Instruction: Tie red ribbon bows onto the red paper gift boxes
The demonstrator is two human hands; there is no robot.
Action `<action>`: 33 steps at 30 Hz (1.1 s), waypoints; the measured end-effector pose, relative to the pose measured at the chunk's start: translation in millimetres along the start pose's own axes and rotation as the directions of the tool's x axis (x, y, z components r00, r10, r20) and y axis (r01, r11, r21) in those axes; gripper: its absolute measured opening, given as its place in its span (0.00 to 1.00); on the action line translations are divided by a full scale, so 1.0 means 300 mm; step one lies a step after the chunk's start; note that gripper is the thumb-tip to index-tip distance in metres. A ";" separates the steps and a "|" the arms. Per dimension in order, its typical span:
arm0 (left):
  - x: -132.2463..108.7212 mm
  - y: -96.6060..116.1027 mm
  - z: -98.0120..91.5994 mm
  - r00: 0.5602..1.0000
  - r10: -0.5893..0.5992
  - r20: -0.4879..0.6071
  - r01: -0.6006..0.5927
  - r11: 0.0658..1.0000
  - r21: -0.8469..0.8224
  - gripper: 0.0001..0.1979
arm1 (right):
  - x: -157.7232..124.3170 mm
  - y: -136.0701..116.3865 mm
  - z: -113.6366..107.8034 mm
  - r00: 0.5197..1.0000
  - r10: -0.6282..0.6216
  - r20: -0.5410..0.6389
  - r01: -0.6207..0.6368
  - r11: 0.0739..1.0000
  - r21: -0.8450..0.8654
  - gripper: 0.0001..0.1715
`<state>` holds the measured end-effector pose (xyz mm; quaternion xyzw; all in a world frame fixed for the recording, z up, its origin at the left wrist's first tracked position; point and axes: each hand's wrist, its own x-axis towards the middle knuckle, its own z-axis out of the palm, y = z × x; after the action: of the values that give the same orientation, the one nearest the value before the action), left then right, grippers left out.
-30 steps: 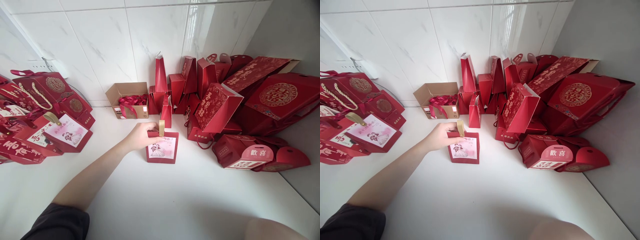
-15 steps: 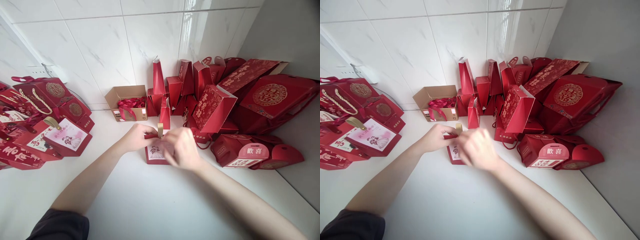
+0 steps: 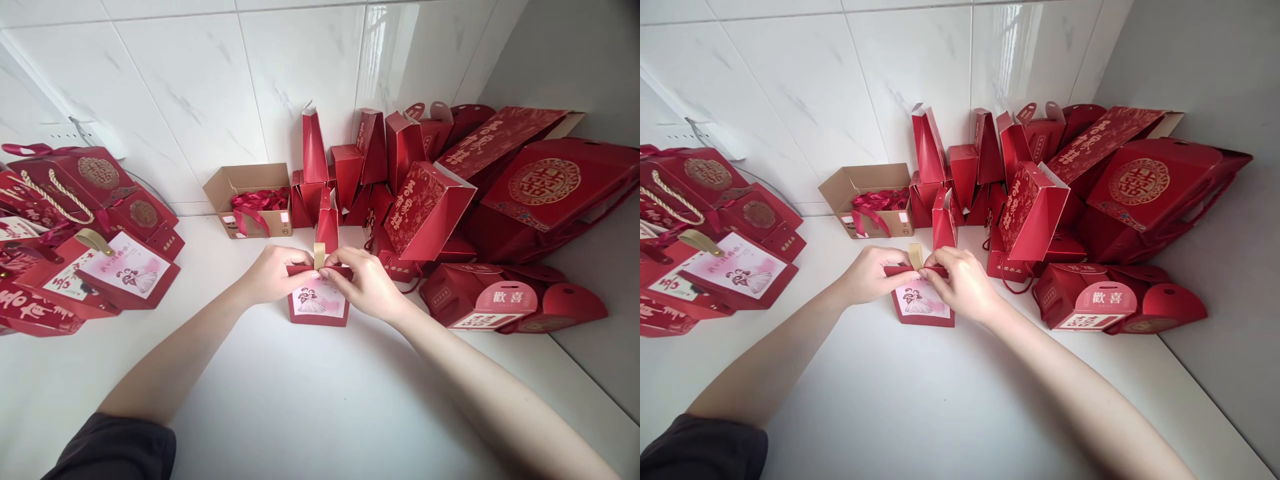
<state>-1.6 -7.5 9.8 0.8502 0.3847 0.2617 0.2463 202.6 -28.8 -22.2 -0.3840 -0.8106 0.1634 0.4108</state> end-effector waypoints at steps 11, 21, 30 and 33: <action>0.007 -0.007 0.002 0.997 0.010 0.076 0.001 0.990 -0.142 0.08 | 0.005 0.025 -0.041 1.000 -0.018 0.006 0.017 0.975 0.220 0.08; 0.008 -0.017 0.046 0.998 -0.068 -0.002 0.065 0.952 -0.300 0.12 | 0.000 -0.006 -0.029 0.999 -0.018 -0.050 0.038 0.903 0.427 0.11; 0.012 -0.014 0.029 0.996 -0.084 -0.032 0.074 0.965 -0.250 0.13 | 0.007 0.017 -0.029 0.998 0.062 0.026 -0.067 0.864 0.499 0.14; 0.026 -0.041 0.012 0.992 -0.128 0.007 0.126 0.963 -0.237 0.20 | 0.013 0.056 -0.016 0.982 0.188 0.000 -0.165 0.860 0.483 0.13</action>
<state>-1.5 5.0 1.5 0.7871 0.4057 0.2930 0.3606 213.4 -15.2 -27.0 -0.3464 -0.6961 0.3871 0.4956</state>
